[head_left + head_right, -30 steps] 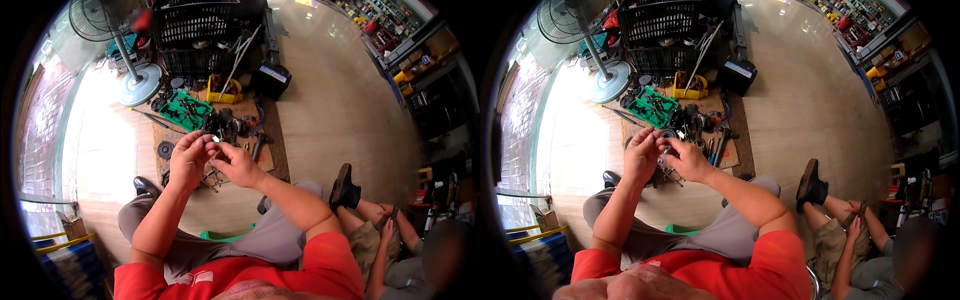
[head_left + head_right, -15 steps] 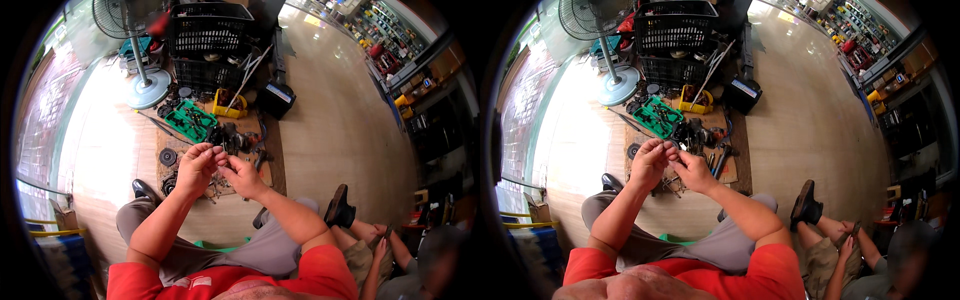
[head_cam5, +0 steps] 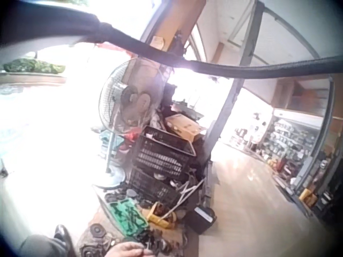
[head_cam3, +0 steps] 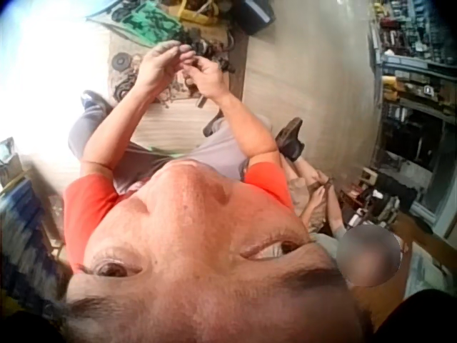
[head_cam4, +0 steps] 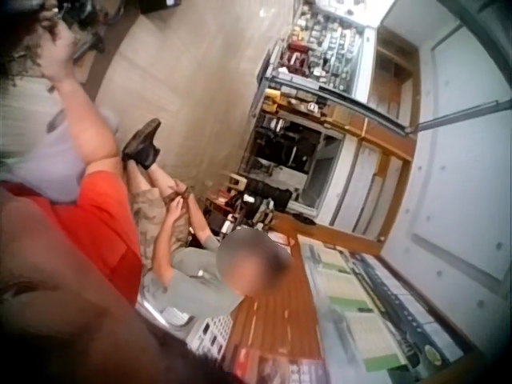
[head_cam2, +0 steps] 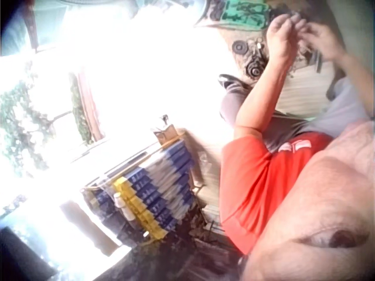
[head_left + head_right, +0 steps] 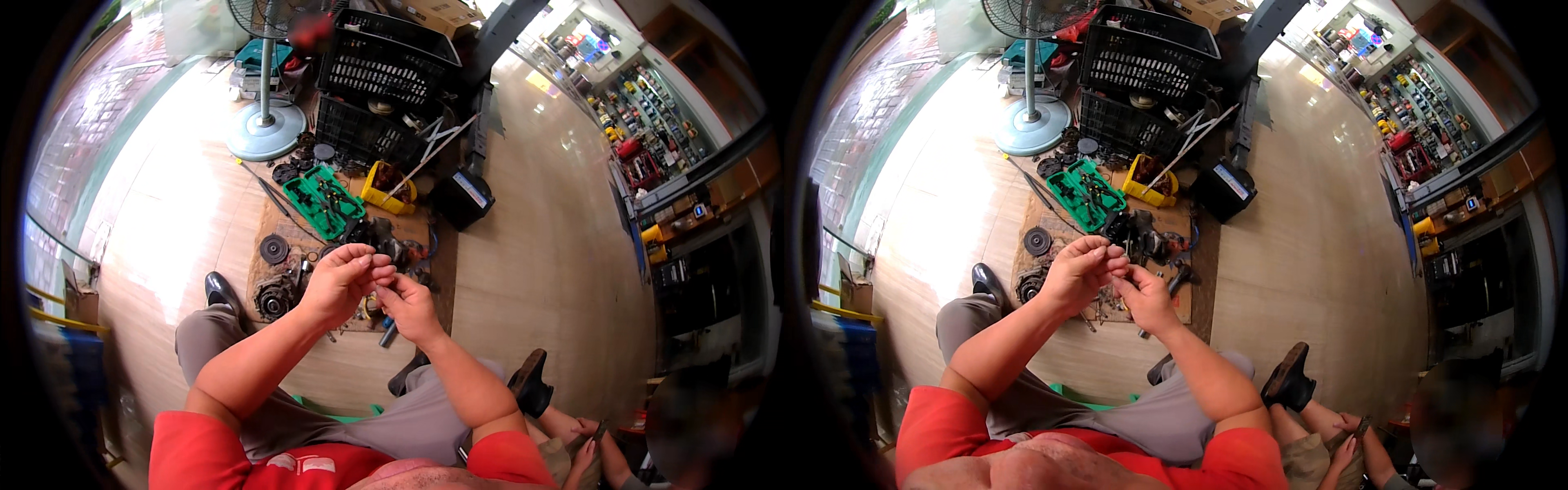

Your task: The person holds a small metal component, possibly from an alternator or motor, and uses a pair of yellow-handled pliers to manipulate small wires and pins within the component's internal assembly.

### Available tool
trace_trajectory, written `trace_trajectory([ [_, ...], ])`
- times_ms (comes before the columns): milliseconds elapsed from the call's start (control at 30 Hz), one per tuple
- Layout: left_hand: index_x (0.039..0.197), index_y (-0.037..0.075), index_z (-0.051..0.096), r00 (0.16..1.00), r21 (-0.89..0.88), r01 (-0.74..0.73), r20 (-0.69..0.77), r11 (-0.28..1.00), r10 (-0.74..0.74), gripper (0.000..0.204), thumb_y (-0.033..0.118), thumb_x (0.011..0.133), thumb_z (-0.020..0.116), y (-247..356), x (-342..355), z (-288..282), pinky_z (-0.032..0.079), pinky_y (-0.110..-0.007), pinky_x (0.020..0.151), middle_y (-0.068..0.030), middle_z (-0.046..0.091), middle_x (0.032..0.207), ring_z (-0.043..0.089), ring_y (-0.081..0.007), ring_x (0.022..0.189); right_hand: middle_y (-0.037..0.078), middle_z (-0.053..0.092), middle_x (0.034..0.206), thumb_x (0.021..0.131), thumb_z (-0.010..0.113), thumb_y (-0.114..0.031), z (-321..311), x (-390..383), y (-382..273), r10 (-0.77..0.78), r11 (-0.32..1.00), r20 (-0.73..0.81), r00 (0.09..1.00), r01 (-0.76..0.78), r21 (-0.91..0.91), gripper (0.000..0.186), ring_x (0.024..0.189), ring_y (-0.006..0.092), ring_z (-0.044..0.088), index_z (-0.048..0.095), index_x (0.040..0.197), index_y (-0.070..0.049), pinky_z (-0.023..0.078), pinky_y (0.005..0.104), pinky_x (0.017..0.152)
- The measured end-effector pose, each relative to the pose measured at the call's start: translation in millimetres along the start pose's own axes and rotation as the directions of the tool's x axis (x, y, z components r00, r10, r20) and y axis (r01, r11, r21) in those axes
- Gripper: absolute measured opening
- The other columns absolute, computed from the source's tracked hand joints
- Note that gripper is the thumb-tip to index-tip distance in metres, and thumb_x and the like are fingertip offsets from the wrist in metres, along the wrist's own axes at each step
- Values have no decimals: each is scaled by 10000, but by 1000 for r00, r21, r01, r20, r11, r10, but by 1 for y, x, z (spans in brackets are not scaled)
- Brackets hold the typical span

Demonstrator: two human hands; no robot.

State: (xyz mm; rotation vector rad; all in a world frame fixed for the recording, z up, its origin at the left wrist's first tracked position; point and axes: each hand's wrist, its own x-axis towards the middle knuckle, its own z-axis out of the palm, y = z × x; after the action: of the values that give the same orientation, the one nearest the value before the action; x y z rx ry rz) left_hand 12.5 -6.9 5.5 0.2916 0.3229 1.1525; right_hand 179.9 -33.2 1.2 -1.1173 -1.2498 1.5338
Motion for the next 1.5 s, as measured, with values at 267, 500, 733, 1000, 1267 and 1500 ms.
trace_trajectory([
  [267,1089,42,583,999,17,-51,-5,999,51,151,76,942,570,8,1,-1,553,-370,842,-138,675,1042,677,-245,934,-16,607,778,957,602,-122,3,1,-1,102,991,-7,995,-101,90,118,628,26,481,628,1031,-34,375,177,550],
  [500,1178,-9,539,994,7,-85,-70,996,85,239,70,952,553,10,1,4,549,-381,878,-185,639,1133,663,-269,989,-31,600,744,962,599,-147,0,2,7,90,993,31,995,-92,70,121,588,12,456,650,957,-37,342,169,505],
  [733,1176,-22,545,998,41,-40,-50,998,42,240,66,953,551,12,1,1,556,-347,820,-168,664,1064,677,-238,912,-45,594,733,951,625,-158,5,3,2,124,992,-12,992,-123,41,131,606,16,468,669,961,-36,365,179,534],
  [1000,1064,-18,613,983,284,173,10,943,-184,163,95,961,557,25,0,-1,562,-312,701,-120,693,923,680,-192,755,-38,614,813,964,596,-125,-10,8,-1,61,986,69,996,-49,-160,151,664,39,496,679,1047,-29,416,186,598],
  [1267,974,-36,673,949,857,174,-15,484,-315,226,164,978,566,21,-6,9,554,-262,684,-87,708,876,674,-133,741,12,655,791,916,598,-63,-10,3,-21,-7,883,41,999,25,-468,106,734,62,575,661,956,13,484,233,668],
  [1500,965,-20,687,978,996,-91,87,-9,-187,223,187,933,610,15,-8,8,526,-318,662,-112,700,773,670,-171,695,153,667,811,878,644,-112,-19,7,-13,-150,776,-2,989,116,-620,122,730,256,657,661,901,7,497,330,653],
])
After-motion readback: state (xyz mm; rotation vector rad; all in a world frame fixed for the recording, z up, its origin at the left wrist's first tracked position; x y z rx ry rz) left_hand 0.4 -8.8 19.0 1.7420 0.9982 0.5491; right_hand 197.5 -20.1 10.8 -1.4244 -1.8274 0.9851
